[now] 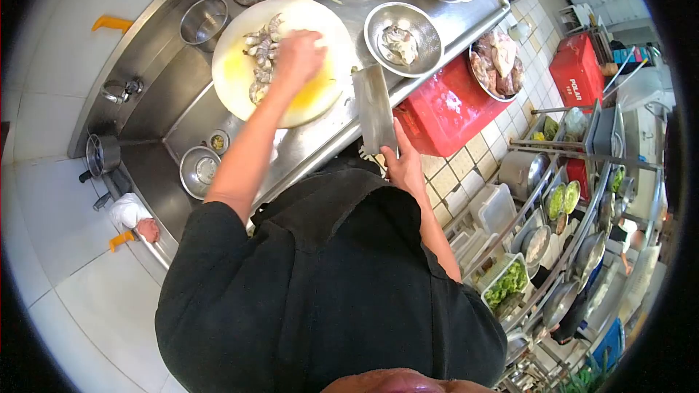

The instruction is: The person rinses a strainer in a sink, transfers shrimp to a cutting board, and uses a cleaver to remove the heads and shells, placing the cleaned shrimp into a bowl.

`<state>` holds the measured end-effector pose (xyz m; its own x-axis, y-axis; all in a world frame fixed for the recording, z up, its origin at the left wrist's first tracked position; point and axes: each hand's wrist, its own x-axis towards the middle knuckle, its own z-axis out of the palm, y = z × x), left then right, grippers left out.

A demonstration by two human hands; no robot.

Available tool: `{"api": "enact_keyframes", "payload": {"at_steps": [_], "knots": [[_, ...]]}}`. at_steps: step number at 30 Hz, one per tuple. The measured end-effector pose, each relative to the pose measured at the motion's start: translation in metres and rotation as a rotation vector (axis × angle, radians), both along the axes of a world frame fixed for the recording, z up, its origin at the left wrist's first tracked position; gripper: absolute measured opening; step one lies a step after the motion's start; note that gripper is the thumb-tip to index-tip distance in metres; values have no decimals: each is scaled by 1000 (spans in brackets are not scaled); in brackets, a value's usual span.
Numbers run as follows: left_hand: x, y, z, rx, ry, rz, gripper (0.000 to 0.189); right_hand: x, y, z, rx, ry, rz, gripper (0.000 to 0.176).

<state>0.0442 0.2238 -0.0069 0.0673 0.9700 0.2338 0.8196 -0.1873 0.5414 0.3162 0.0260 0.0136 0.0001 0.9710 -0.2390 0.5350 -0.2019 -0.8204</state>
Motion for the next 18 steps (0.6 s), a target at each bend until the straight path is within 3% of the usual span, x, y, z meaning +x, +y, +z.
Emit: {"api": "enact_keyframes", "payload": {"at_steps": [2, 3, 6, 11, 12, 15, 18], "knots": [[-44, 1, -10, -117, 338, 90, 27, 6, -5, -12, 337, -131, 48, 68], [-59, 2, -16, -194, 503, 127, 21, 4, -6, -3, 247, -123, 52, 67], [-80, 3, -31, 33, 515, 51, 26, -13, 3, 29, 52, -114, 113, 65], [-75, 16, -18, -154, 527, 0, 23, -44, 26, 34, -128, -203, 308, 63], [-74, 17, -13, -179, 492, -4, 24, -44, 25, 15, -18, -179, 279, 62], [-58, 8, 10, -261, 36, 139, 22, -34, 28, 18, 29, -263, 146, 62], [-40, 1, -1, -287, -667, 85, 25, -6, 32, 13, 71, -308, 8, 65]]}}
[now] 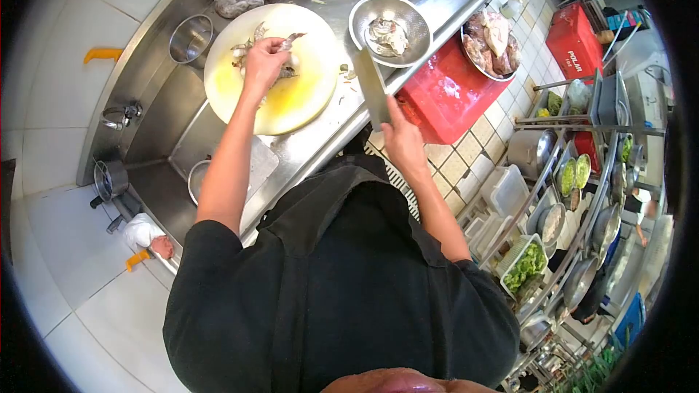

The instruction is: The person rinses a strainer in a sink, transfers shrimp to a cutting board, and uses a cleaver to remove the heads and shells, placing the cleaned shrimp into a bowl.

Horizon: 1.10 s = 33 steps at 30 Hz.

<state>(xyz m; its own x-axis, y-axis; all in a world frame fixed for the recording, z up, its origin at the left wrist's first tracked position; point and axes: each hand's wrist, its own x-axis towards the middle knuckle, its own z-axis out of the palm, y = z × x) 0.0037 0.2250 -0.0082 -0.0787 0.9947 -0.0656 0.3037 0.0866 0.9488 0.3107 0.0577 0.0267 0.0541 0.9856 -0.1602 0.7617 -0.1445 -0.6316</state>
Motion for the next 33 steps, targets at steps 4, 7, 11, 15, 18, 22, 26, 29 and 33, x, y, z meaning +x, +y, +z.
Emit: {"api": "enact_keyframes", "payload": {"at_steps": [4, 7, 11, 15, 18, 22, 26, 29, 33], "knots": [[35, -23, -27, -264, -385, 7, 44, 18, -3, 9, 15, 75, -18, 67], [48, -50, -46, -102, 306, 4, 45, 4, -11, 1, 222, 121, 38, 67], [42, -69, -43, 468, 651, 1, 41, -13, -15, 9, -155, -34, 107, 68], [31, -59, -40, 484, 616, -360, 25, -6, -14, 3, 16, -24, 169, 69], [34, -53, -48, 502, 610, -354, 20, -13, -10, 9, 13, -62, 178, 68], [39, -56, -49, 550, 649, -337, 18, -17, -9, 1, 83, -120, 214, 67], [45, -61, -50, 558, 653, -269, 17, -22, -11, 9, 102, -122, 237, 66], [47, -62, -54, 542, 663, -236, 16, -27, -15, 6, 101, -138, 268, 66], [47, -60, -58, 543, 652, -236, 18, -30, -17, 7, 60, -153, 267, 66]]}}
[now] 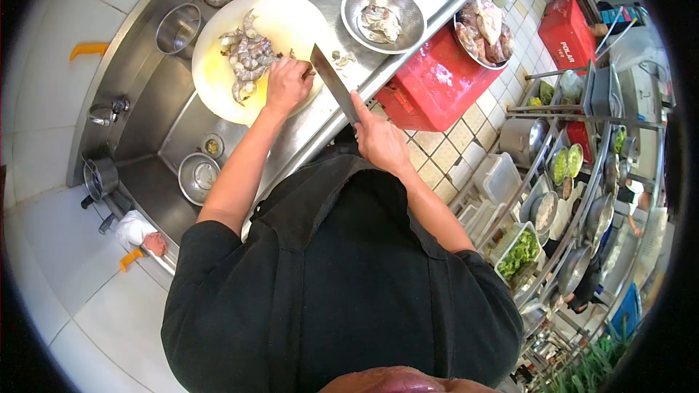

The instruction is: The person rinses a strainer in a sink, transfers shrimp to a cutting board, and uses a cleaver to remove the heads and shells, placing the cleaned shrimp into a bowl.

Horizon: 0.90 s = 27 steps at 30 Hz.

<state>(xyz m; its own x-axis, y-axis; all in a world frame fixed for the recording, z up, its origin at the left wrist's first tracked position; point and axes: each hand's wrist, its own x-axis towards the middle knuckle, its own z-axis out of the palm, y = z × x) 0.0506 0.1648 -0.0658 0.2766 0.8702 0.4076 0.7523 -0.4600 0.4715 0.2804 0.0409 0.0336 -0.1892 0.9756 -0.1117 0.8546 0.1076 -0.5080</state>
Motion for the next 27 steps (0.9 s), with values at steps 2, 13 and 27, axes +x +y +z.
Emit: {"api": "enact_keyframes", "payload": {"at_steps": [2, 13, 27], "knots": [[1, 0, -1, 3, -28, -2, 19, -1, -1, 2, -3, 3, 1, 66], [3, -8, -6, -38, -84, 101, 19, -13, 2, 12, -13, -82, 6, 66], [2, -5, 2, -59, -7, 26, 23, -10, 3, 12, -24, -139, 47, 68]]}}
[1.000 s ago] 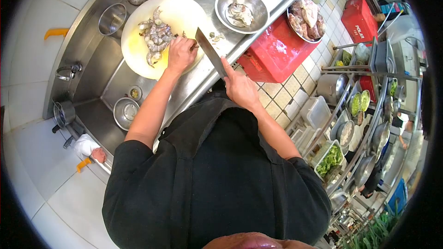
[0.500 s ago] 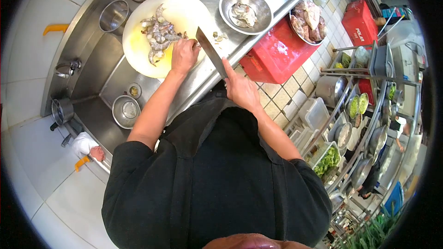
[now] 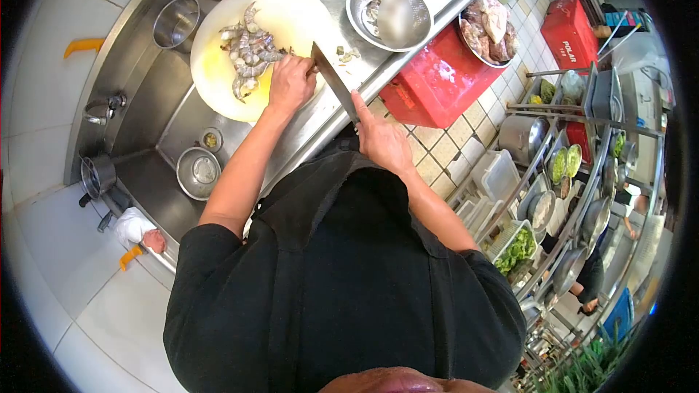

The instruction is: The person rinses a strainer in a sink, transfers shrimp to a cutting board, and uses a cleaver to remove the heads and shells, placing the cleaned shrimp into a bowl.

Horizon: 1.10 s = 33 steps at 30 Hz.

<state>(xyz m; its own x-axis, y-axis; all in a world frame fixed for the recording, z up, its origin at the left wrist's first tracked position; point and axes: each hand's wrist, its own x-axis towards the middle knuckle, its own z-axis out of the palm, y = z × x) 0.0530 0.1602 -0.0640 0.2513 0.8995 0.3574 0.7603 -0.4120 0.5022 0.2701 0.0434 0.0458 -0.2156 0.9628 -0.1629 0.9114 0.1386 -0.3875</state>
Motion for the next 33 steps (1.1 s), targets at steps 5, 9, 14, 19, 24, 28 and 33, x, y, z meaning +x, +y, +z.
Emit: {"api": "enact_keyframes", "payload": {"at_steps": [5, 9, 14, 19, 24, 28, 33], "knots": [[3, 2, -3, 14, 6, 19, 21, -6, 4, 5, -57, -12, -7, 74], [5, 3, 6, -55, -6, 38, 14, -12, 12, -20, 16, 37, 6, 75], [5, 2, 3, -27, -16, 47, 13, -13, 6, -8, -80, -25, 15, 78], [3, 2, -2, -36, 47, 87, 18, -27, 27, -26, 34, 59, 20, 82], [4, -4, 10, -323, -588, 231, 28, 7, 30, -11, -52, 185, -146, 65], [-2, 2, -6, -413, -1074, 157, 34, 23, 28, 5, -110, 180, -310, 66], [-7, -2, -6, -219, -211, 181, 23, 19, 19, 2, 146, 297, -262, 63]]}}
